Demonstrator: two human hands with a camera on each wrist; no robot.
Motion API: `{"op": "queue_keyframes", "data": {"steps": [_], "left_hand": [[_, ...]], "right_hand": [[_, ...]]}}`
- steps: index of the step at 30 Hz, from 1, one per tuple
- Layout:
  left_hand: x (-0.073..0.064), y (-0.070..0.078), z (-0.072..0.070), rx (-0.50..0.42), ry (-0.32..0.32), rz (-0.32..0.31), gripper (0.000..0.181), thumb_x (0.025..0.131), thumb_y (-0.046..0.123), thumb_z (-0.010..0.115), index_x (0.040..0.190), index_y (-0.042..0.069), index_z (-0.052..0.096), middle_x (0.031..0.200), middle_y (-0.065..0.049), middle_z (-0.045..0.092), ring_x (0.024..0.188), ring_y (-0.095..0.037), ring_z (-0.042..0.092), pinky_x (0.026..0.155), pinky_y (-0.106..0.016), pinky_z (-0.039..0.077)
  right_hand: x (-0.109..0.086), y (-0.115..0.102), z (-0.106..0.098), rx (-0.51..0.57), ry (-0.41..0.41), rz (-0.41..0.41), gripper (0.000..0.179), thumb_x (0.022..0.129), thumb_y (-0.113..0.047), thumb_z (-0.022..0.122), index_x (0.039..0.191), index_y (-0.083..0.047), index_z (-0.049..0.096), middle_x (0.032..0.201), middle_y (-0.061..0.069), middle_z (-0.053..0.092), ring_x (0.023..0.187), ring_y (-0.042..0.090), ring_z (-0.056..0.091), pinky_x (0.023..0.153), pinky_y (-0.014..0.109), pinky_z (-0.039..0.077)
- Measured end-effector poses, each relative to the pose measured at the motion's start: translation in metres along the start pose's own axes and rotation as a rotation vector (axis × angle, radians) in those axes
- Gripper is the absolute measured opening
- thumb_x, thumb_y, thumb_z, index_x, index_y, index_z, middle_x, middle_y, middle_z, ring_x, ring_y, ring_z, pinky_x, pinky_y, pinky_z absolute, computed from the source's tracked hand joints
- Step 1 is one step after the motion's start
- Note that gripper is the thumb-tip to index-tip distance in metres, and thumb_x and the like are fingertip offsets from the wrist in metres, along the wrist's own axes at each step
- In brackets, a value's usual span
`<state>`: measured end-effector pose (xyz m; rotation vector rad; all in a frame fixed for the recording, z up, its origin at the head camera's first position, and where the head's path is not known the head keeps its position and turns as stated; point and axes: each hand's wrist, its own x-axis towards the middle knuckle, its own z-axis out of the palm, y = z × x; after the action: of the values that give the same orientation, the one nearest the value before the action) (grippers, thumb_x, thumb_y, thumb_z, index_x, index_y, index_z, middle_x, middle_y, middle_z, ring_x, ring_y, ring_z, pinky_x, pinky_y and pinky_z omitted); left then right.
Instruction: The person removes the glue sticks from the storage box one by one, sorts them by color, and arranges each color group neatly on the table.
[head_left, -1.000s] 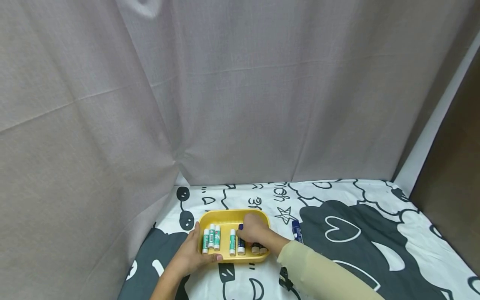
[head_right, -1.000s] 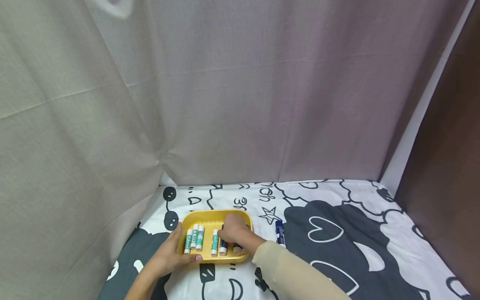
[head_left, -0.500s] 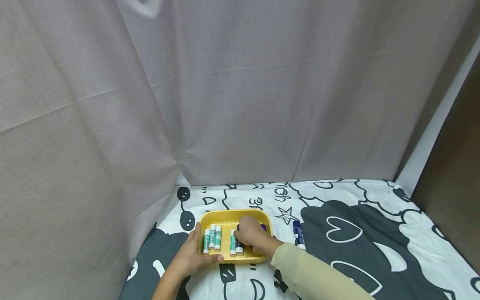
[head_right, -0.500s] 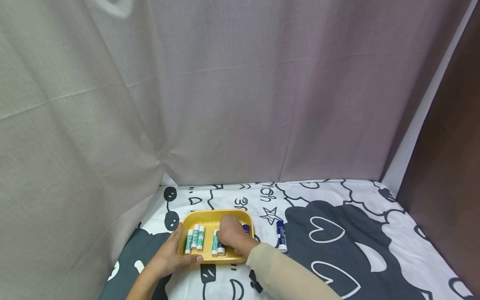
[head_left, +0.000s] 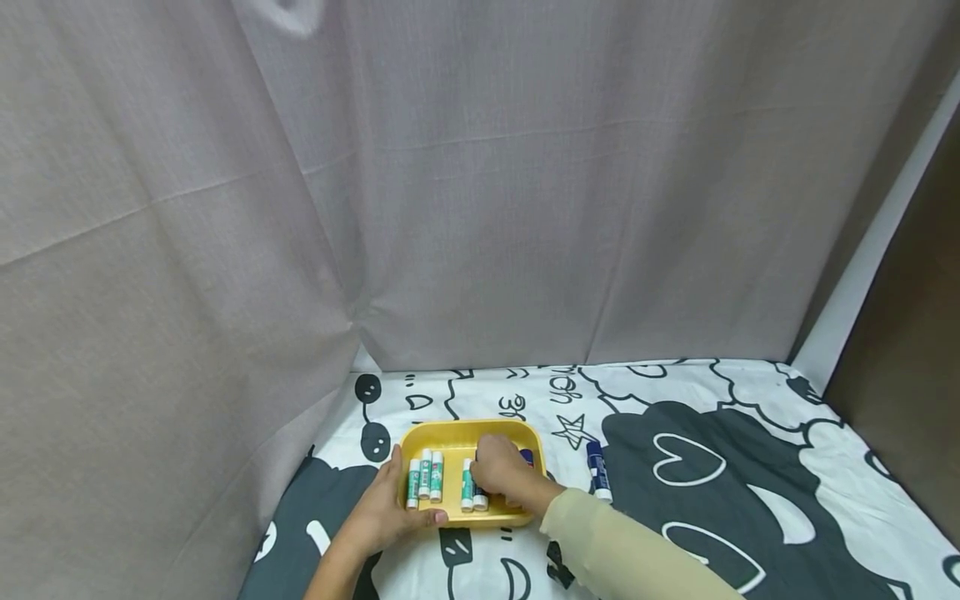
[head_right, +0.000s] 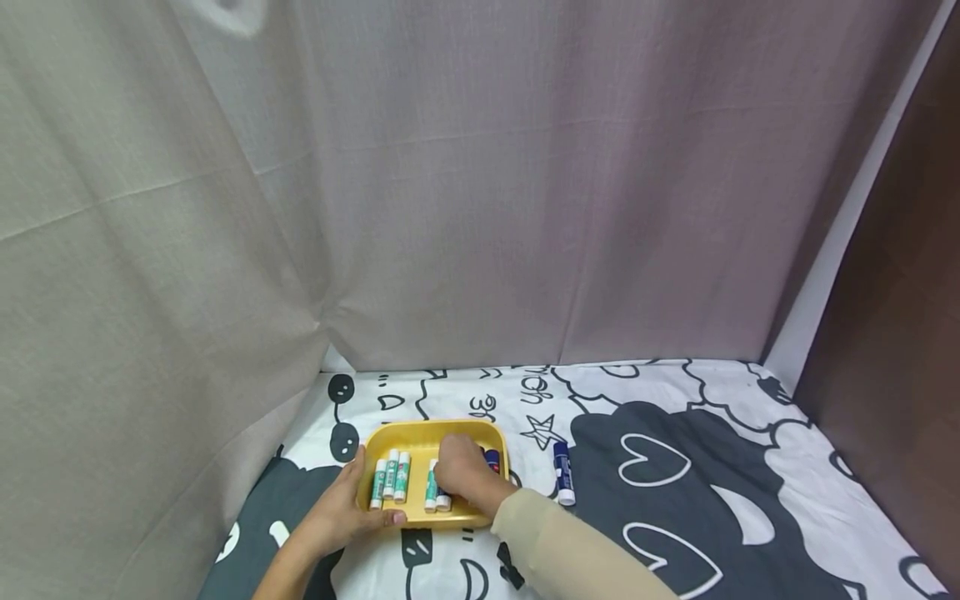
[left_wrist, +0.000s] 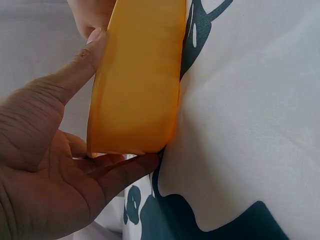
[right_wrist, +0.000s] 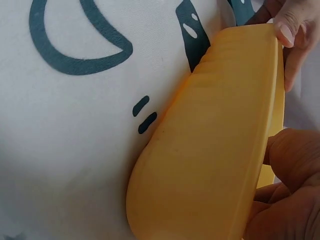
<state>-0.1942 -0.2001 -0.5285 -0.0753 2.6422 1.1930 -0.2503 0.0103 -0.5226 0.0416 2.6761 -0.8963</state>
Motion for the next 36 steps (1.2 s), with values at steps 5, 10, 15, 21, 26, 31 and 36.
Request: {"op": "queue_keyframes", "data": {"steps": [5,10,15,21,26,31,36], "left_hand": [[0.000,0.001,0.002,0.013,-0.005,-0.026,0.153,0.069,0.047,0.106,0.178,0.003,0.008,0.178,-0.032,0.028,0.159,-0.054,0.039,0.130,-0.071,0.035],[0.001,0.002,0.003,0.023,-0.007,-0.054,0.153,0.069,0.049,0.106,0.178,0.005,0.007,0.179,-0.031,0.027,0.159,-0.054,0.039,0.129,-0.072,0.035],[0.001,0.003,0.004,0.036,-0.011,-0.075,0.154,0.069,0.051,0.105,0.178,0.007,0.007,0.179,-0.030,0.027,0.159,-0.055,0.039,0.129,-0.072,0.036],[0.001,0.003,0.004,0.031,-0.007,-0.068,0.153,0.069,0.049,0.105,0.178,0.006,0.007,0.178,-0.031,0.027,0.159,-0.055,0.039,0.129,-0.072,0.036],[0.000,0.002,0.004,0.030,-0.008,-0.060,0.153,0.069,0.048,0.105,0.178,0.004,0.007,0.178,-0.032,0.027,0.159,-0.056,0.039,0.129,-0.071,0.036],[0.001,0.002,0.004,0.026,-0.006,-0.065,0.153,0.068,0.048,0.106,0.178,0.005,0.007,0.178,-0.032,0.027,0.160,-0.055,0.038,0.130,-0.071,0.035],[0.002,0.003,0.004,0.023,-0.010,-0.070,0.154,0.068,0.049,0.106,0.178,0.005,0.007,0.178,-0.031,0.027,0.160,-0.055,0.037,0.130,-0.071,0.035]], "right_hand": [[-0.003,0.003,-0.004,0.030,-0.001,0.012,0.020,0.102,-0.013,0.076,0.111,0.002,0.069,0.088,0.010,0.064,0.076,0.023,0.066,0.069,0.035,0.064],[-0.006,0.006,-0.012,0.040,-0.013,-0.014,0.027,0.101,-0.019,0.079,0.112,0.003,0.069,0.085,0.009,0.065,0.070,0.021,0.066,0.060,0.029,0.057],[-0.005,0.011,-0.020,0.068,-0.021,-0.041,0.025,0.101,-0.025,0.078,0.101,-0.002,0.068,0.080,0.007,0.066,0.063,0.018,0.064,0.053,0.026,0.050],[-0.008,0.015,-0.028,0.217,-0.049,-0.043,0.023,0.103,-0.026,0.075,0.100,-0.004,0.069,0.083,0.009,0.071,0.070,0.023,0.073,0.061,0.034,0.063],[-0.011,0.018,-0.035,0.350,-0.067,-0.045,0.022,0.103,-0.023,0.073,0.101,-0.001,0.072,0.085,0.010,0.072,0.068,0.020,0.073,0.065,0.036,0.068],[-0.012,0.021,-0.041,0.419,-0.079,-0.051,0.030,0.106,-0.022,0.071,0.118,0.006,0.073,0.094,0.012,0.073,0.074,0.018,0.073,0.068,0.035,0.069],[-0.016,0.021,-0.050,0.460,-0.093,-0.023,0.042,0.107,-0.021,0.071,0.135,0.011,0.067,0.102,0.014,0.074,0.078,0.020,0.076,0.073,0.037,0.070]]}}
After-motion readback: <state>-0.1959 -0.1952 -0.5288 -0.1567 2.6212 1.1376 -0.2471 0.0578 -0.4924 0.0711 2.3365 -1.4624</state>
